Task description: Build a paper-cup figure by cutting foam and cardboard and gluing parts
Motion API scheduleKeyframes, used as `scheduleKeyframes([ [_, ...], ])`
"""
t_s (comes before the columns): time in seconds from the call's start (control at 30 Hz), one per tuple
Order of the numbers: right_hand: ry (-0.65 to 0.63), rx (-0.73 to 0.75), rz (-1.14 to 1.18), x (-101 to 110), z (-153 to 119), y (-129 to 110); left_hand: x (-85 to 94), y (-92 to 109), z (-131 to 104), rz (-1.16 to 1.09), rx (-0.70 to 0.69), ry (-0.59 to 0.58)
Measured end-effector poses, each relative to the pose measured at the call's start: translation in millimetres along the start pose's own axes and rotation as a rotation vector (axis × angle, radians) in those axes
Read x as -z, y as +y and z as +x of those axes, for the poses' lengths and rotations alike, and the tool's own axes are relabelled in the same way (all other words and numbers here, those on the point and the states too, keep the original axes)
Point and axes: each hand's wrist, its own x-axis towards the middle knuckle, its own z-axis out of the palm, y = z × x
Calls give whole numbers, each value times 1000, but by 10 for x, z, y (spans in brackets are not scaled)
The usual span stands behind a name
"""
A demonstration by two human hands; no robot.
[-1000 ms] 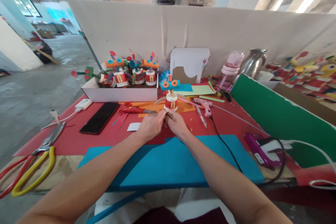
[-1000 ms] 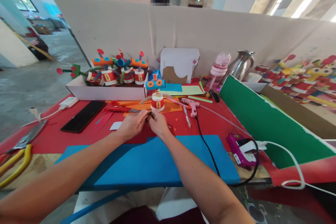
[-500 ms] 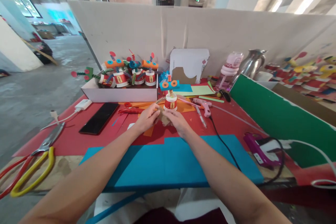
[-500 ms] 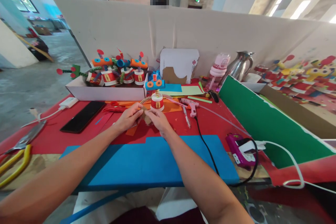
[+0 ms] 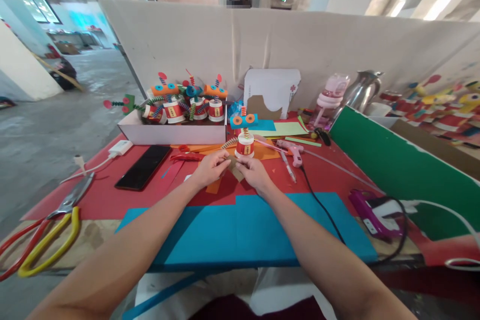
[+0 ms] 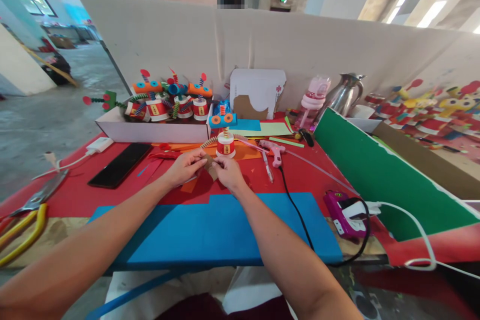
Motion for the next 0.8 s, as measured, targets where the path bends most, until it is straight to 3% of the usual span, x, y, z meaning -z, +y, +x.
scheduleKeyframes([
  [0.1,65,16,-73,0,-24,9,-19,48,-34,137,-99,46],
  [0.2,95,-3,-47,-5,-48,34,-62,149,-97,430,-199,75],
  [0.3,99,-32,-5,-8,-47,39,-98,214,-134,597,-216,72],
  [0.47,48,5,109,-12,-25,-20,-57,136,-79,323,-164,168],
  [0.63,-126,-148,295,-20,-45,-43,-30,44,-39,175,-133,91],
  [0.8,-132,-192,321,-14,-44,-52,-36,56,-43,127,-121,62],
])
